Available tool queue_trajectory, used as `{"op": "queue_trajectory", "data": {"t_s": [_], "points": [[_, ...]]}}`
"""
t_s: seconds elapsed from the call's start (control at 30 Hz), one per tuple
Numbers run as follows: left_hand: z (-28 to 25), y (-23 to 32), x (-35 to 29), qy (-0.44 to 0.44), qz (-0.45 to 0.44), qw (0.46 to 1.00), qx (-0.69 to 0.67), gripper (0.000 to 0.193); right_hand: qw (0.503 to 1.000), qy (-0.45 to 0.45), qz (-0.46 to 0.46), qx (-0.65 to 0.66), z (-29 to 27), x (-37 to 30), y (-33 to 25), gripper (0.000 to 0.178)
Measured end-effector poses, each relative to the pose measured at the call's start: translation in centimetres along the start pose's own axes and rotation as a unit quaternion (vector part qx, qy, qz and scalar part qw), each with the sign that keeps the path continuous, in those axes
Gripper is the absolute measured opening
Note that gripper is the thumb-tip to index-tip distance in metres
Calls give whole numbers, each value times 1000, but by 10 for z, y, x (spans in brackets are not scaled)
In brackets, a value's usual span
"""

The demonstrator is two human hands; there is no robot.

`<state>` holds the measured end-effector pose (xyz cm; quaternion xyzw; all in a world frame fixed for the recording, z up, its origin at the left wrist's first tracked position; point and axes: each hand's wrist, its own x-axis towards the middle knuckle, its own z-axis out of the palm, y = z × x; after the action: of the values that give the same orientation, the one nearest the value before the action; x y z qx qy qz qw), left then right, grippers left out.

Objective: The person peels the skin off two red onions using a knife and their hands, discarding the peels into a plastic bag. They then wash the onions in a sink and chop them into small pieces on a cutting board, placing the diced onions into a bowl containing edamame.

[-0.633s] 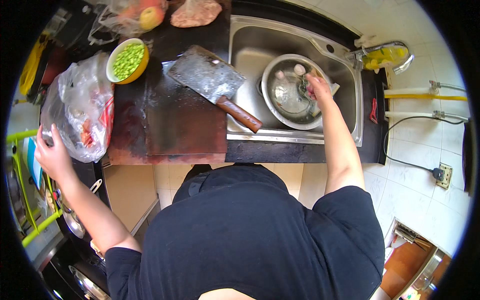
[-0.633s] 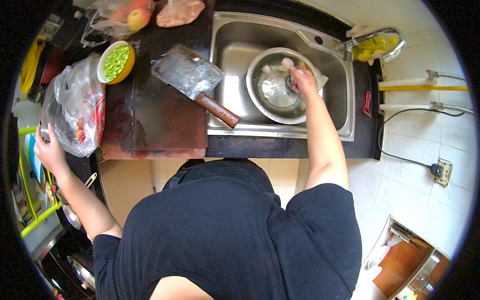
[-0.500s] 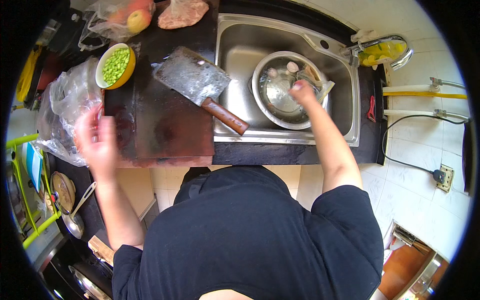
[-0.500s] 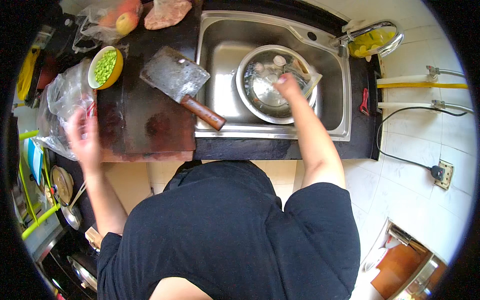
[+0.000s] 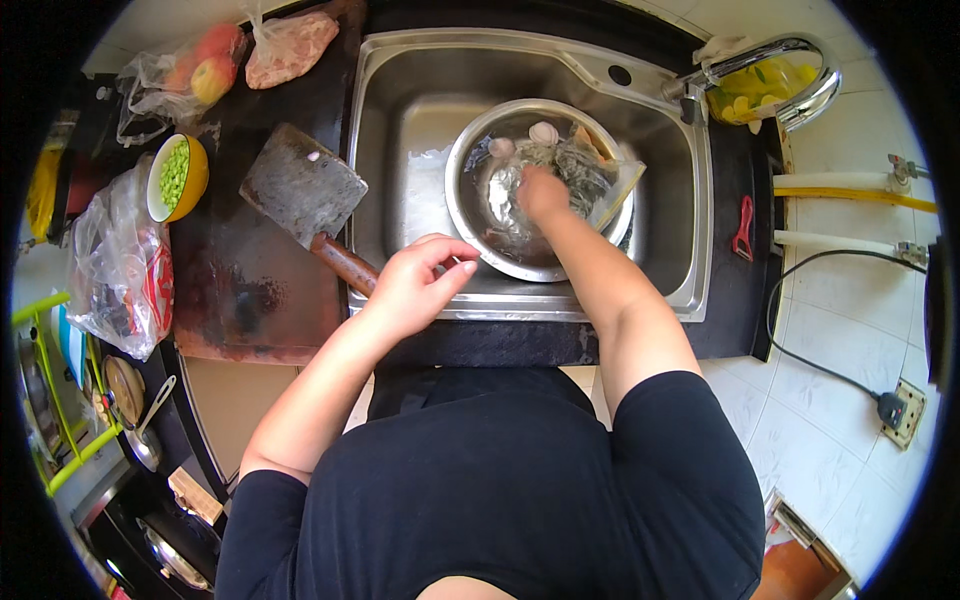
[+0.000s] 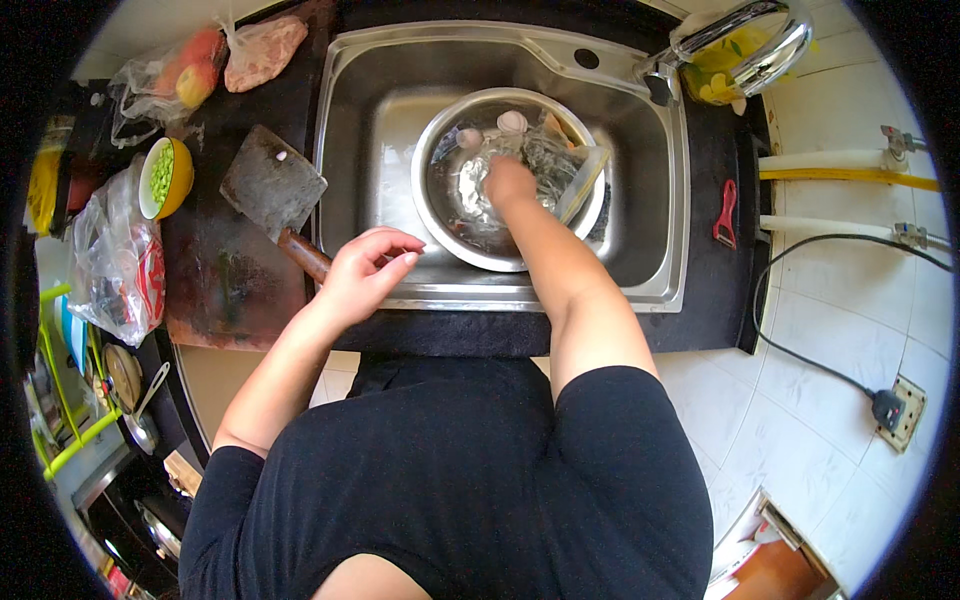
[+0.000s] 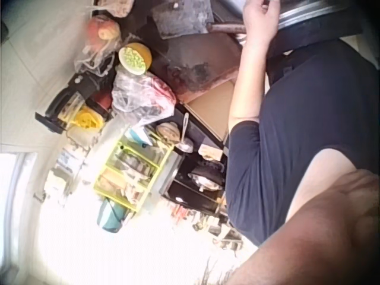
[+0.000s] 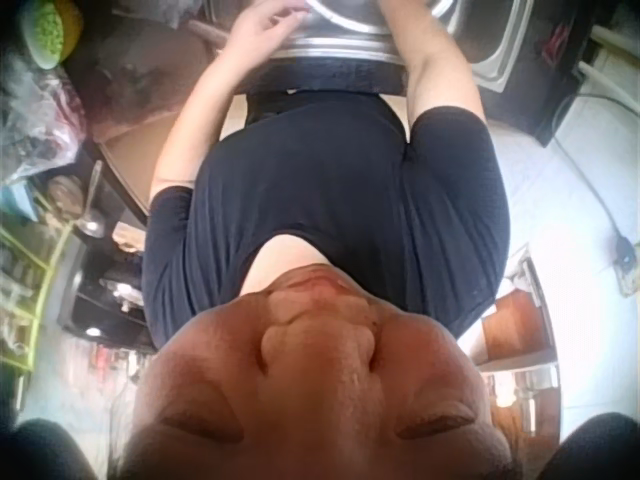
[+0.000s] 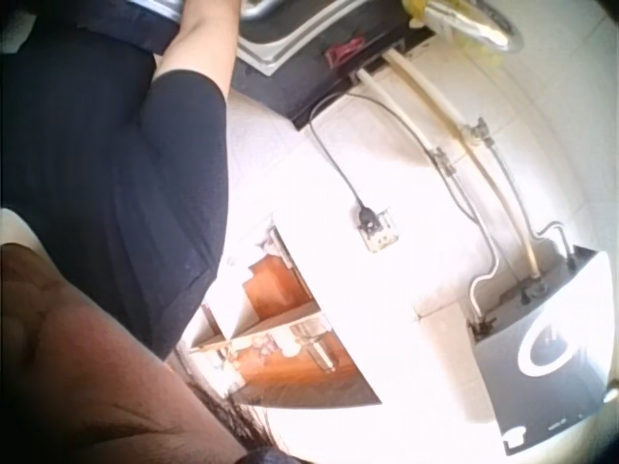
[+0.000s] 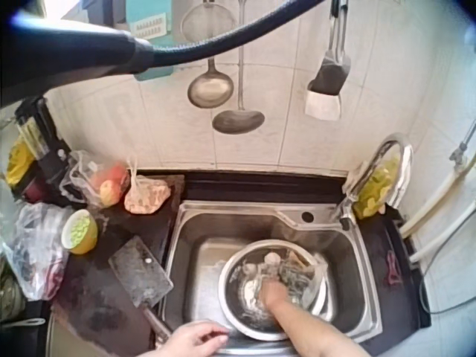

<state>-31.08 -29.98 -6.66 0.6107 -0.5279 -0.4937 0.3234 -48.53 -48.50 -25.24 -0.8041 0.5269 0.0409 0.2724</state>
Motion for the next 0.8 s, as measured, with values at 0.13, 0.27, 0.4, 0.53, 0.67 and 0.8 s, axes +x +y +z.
{"op": "queue_trajectory", "data": {"t_s": [0.13, 0.27, 0.4, 0.53, 0.67, 0.8], "points": [[11, 9, 20, -36, -37, 997, -60, 22, 988, -97, -99, -62, -1, 6, 6, 25], [6, 10, 45, -44, -100, 992, -57, 24, 995, 19, 29, 90, 10, 17, 9, 30], [9, 1, 71, 24, -225, 947, -228, 31, 963, -86, 7, 254, 41, 26, 12, 34], [17, 7, 87, 161, -326, 878, -310, 45, 811, -95, 31, 576, -2, -8, -39, 25], [17, -13, 94, 108, -289, 795, -523, 35, 897, 38, -85, 433, -43, -27, -78, 27], [22, -5, 85, 138, -286, 803, -504, 29, 965, 205, -114, 118, -39, 43, -28, 28]]}}
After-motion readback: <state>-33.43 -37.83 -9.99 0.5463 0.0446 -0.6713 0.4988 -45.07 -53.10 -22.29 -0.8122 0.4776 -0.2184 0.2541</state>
